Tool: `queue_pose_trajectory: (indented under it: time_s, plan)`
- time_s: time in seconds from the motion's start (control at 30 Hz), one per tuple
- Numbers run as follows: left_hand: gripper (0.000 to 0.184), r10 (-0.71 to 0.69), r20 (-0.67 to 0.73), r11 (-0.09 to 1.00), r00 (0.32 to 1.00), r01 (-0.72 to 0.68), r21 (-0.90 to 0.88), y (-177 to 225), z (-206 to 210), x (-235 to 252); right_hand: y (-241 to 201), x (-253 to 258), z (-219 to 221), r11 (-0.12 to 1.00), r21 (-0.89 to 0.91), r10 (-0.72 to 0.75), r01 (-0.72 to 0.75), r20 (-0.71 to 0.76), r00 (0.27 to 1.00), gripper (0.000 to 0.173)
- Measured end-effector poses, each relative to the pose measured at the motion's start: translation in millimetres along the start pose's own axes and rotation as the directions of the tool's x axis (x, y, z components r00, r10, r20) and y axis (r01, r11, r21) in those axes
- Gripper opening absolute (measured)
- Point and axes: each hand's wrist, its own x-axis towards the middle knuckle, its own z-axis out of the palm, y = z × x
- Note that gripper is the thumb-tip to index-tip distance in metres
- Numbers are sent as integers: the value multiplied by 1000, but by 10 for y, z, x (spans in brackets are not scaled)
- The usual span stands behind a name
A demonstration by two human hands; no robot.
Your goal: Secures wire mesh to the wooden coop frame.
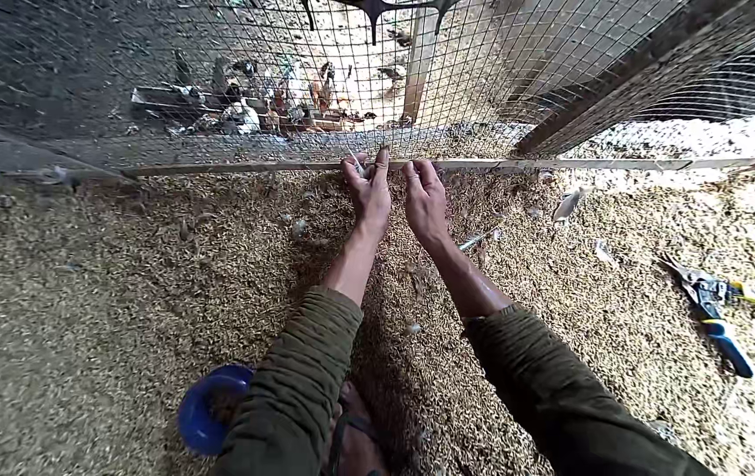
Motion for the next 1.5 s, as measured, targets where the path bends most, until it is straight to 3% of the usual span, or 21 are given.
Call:
queue_pose_trajectory:
  time_s: [0.33,0.63,1.17,1.37,1.5]
  plan:
    - [32,15,-19,999,1000,-15,35,-3,7,14,-84,67,15,998,-49,46,-45,29,999,33]
    - [23,2,21,1000,1000,-2,-6,43,8,-16,11,-159,13,1000,1,-6,6,-87,996,32]
    - [36,69,25,995,997,-70,76,26,-48,48,-113,256,33,997,-39,70,-66,90,994,35]
    - [39,-58,274,996,960,38,77,196,-283,175,-158,460,-8,994,-89,74,-62,142,987,35]
    - [28,-91,399,995,912,72,62,296,-435,337,-246,629,-62,985,-155,112,-75,240,964,35]
